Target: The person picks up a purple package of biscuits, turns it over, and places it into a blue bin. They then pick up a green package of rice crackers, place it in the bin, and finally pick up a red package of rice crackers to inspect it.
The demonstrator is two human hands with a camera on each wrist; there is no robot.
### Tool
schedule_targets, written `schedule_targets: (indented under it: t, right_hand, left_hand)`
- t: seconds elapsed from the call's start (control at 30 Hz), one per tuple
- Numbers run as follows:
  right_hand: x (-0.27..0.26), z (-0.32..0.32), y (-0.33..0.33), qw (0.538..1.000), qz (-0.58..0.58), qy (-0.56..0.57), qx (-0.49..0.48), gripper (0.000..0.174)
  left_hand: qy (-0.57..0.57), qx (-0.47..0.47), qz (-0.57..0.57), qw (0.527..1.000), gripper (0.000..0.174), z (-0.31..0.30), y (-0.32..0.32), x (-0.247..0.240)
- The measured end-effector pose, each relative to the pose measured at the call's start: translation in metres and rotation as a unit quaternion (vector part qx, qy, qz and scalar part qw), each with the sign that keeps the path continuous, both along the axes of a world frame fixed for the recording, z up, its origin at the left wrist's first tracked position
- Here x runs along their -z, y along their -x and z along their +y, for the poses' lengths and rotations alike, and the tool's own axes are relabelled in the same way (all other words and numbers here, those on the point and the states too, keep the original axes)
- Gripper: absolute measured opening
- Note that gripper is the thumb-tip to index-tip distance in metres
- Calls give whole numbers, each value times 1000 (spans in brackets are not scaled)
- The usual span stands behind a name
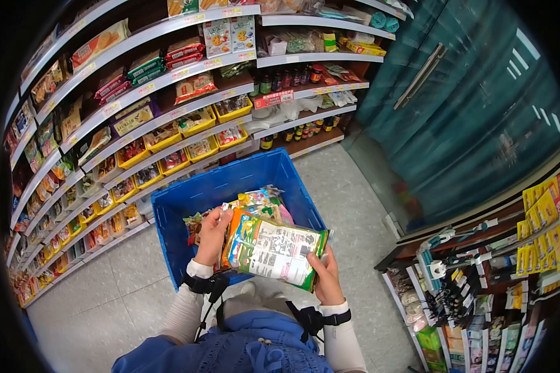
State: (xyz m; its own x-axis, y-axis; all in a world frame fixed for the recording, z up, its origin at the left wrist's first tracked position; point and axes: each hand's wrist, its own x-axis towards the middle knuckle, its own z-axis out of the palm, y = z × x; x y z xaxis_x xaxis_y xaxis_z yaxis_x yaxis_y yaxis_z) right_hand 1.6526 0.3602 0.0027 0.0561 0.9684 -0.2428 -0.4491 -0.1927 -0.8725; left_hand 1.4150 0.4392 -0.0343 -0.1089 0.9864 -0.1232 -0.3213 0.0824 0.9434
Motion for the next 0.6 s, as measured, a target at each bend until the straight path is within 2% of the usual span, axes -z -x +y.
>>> schedule_targets:
  t: [0.17, 0.23, 0.3, 0.37, 0.43, 0.5, 0.53, 0.57, 0.6]
  right_hand:
    - [3, 23, -36, 1000, -1, 3, -13, 41]
    - [-1, 35, -56, 998, -42, -41, 3, 43]
    - [-6, 48, -85, 996, -62, -65, -4, 45]
    - [-7, 62, -116, 993, -83, -89, -12, 47]
    - [-9, 73, -149, 983, -121, -135, 27, 48]
    - [-5, 82, -180, 983, -114, -141, 21, 50]
    - [-4, 84, -194, 971, -163, -172, 14, 52]
    - [-3, 85, -209, 956, -213, -202, 7, 55]
    - [3, 86, -219, 955, -215, -206, 5, 52]
  left_hand:
    - [14, 24, 2, 1000, 23, 11, -26, -7]
    - [67, -2, -2, 998, 20, 14, -42, -6]
    - [70, -56, 6, 996, 24, 17, -69, 3]
    - [40, -107, 77, 991, 28, 15, -102, 9]
    - [57, -110, 74, 990, 30, 6, -142, 9]
    - [106, -26, 1, 994, 31, 1, -185, 6]
    - [130, 6, -14, 991, 42, 1, -206, 1]
    - [131, 1, -14, 991, 42, 3, -223, -5]
    - [154, 43, -55, 986, 50, 3, -238, -15]
